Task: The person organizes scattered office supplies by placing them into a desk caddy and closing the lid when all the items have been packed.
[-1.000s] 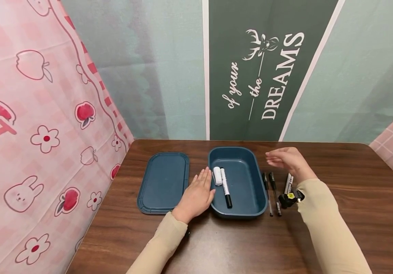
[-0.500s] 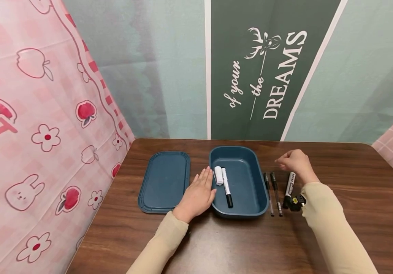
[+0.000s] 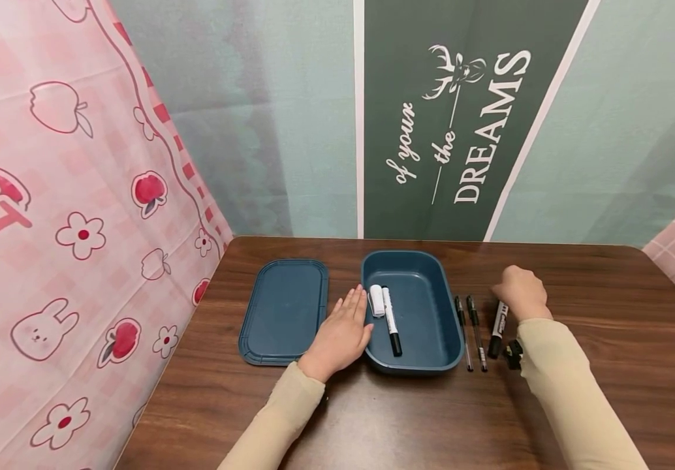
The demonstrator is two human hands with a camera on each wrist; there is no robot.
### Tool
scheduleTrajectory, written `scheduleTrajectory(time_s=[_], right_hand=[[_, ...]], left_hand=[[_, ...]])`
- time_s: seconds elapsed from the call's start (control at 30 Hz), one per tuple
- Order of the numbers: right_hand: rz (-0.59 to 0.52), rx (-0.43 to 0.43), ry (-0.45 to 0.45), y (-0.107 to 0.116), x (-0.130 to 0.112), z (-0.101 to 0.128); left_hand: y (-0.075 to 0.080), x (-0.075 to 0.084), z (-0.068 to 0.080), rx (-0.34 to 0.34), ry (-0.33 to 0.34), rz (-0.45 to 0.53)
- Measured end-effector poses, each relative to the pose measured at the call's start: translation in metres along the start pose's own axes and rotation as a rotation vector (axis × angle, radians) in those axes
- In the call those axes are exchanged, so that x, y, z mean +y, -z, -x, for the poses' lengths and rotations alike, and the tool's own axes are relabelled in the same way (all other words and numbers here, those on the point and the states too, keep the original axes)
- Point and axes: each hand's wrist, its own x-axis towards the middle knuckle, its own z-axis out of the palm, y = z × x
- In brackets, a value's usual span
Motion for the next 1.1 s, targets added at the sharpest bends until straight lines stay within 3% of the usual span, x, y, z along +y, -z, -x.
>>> scheduleTrajectory(time_s=[0.33, 1.1], right_hand=[[0.031, -0.038, -0.067, -0.008, 0.018, -0.002], [0.044, -0.038, -0.023, -0.014, 0.014, -0.002]], left_hand=[[0.000, 0.002, 0.000, -0.004, -0.007, 0.002], [0.003, 0.003, 0.001, 0.002, -0.009, -0.005]])
